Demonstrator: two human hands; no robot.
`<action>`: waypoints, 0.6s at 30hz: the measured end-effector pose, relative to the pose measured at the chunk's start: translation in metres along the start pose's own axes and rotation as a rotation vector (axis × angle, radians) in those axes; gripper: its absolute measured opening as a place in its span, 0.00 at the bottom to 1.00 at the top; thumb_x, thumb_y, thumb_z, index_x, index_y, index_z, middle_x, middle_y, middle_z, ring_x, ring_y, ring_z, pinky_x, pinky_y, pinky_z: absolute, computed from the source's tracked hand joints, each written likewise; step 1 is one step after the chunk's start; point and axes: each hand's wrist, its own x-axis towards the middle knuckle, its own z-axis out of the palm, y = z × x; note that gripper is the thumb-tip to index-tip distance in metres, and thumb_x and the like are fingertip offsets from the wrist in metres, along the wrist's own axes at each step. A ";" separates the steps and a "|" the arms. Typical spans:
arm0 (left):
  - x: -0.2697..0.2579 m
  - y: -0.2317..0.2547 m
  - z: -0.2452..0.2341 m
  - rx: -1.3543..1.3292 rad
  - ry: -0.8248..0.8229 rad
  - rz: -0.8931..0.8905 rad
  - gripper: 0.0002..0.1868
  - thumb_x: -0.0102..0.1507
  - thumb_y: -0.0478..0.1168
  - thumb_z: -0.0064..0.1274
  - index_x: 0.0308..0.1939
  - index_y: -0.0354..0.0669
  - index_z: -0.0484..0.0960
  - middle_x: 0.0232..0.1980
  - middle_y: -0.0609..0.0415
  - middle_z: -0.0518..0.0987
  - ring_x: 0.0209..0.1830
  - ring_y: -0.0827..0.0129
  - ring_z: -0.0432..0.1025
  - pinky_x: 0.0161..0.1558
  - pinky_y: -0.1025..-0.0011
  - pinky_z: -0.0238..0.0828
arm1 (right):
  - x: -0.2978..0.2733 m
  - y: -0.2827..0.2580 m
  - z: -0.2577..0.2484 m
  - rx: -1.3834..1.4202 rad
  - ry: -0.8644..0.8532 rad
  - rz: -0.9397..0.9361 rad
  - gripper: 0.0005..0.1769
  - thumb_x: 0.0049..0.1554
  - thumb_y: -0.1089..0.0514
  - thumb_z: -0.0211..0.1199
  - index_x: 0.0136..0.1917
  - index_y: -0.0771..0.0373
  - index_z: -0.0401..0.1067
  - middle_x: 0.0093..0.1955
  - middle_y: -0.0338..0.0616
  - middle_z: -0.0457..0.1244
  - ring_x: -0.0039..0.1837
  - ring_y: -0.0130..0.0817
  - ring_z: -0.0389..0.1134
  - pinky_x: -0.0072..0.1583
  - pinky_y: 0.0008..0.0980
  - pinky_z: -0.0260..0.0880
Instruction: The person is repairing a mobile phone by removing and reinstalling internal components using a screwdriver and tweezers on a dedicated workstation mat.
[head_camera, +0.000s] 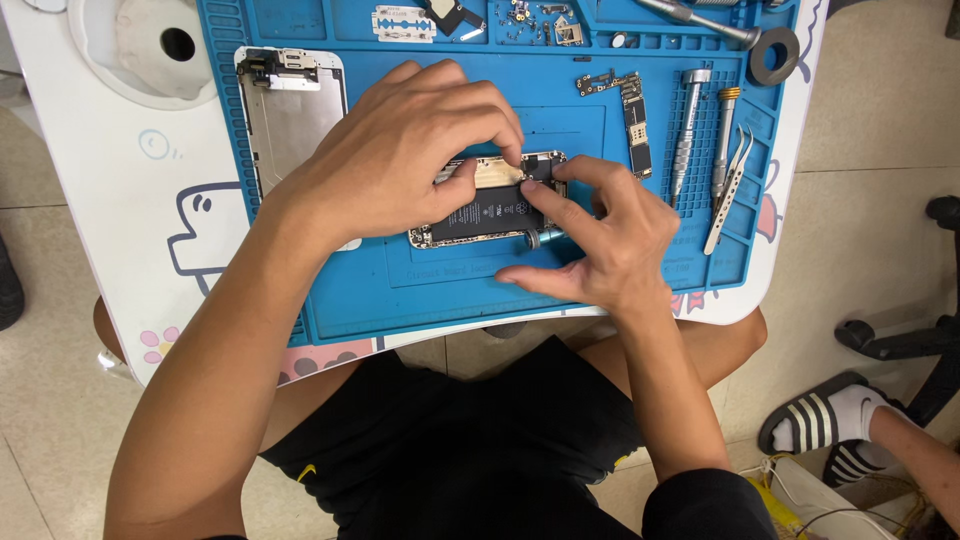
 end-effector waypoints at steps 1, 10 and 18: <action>0.000 0.000 0.000 0.000 0.002 -0.002 0.12 0.61 0.31 0.54 0.47 0.50 0.81 0.53 0.63 0.80 0.48 0.59 0.67 0.49 0.58 0.59 | 0.000 0.000 0.000 0.001 -0.001 -0.002 0.39 0.55 0.20 0.61 0.57 0.56 0.80 0.53 0.51 0.66 0.45 0.39 0.68 0.42 0.33 0.65; 0.000 0.001 -0.001 -0.001 -0.005 -0.004 0.14 0.60 0.30 0.53 0.47 0.51 0.79 0.52 0.62 0.80 0.48 0.58 0.66 0.50 0.57 0.59 | 0.004 -0.002 -0.001 -0.017 -0.100 0.044 0.39 0.58 0.22 0.59 0.66 0.53 0.77 0.60 0.48 0.65 0.46 0.36 0.66 0.44 0.34 0.65; -0.001 0.000 -0.001 -0.011 0.000 -0.002 0.14 0.61 0.31 0.54 0.47 0.52 0.79 0.51 0.62 0.79 0.47 0.58 0.66 0.49 0.58 0.58 | 0.007 -0.002 -0.002 0.056 -0.124 0.060 0.37 0.58 0.25 0.63 0.65 0.55 0.76 0.61 0.51 0.65 0.56 0.42 0.70 0.49 0.37 0.70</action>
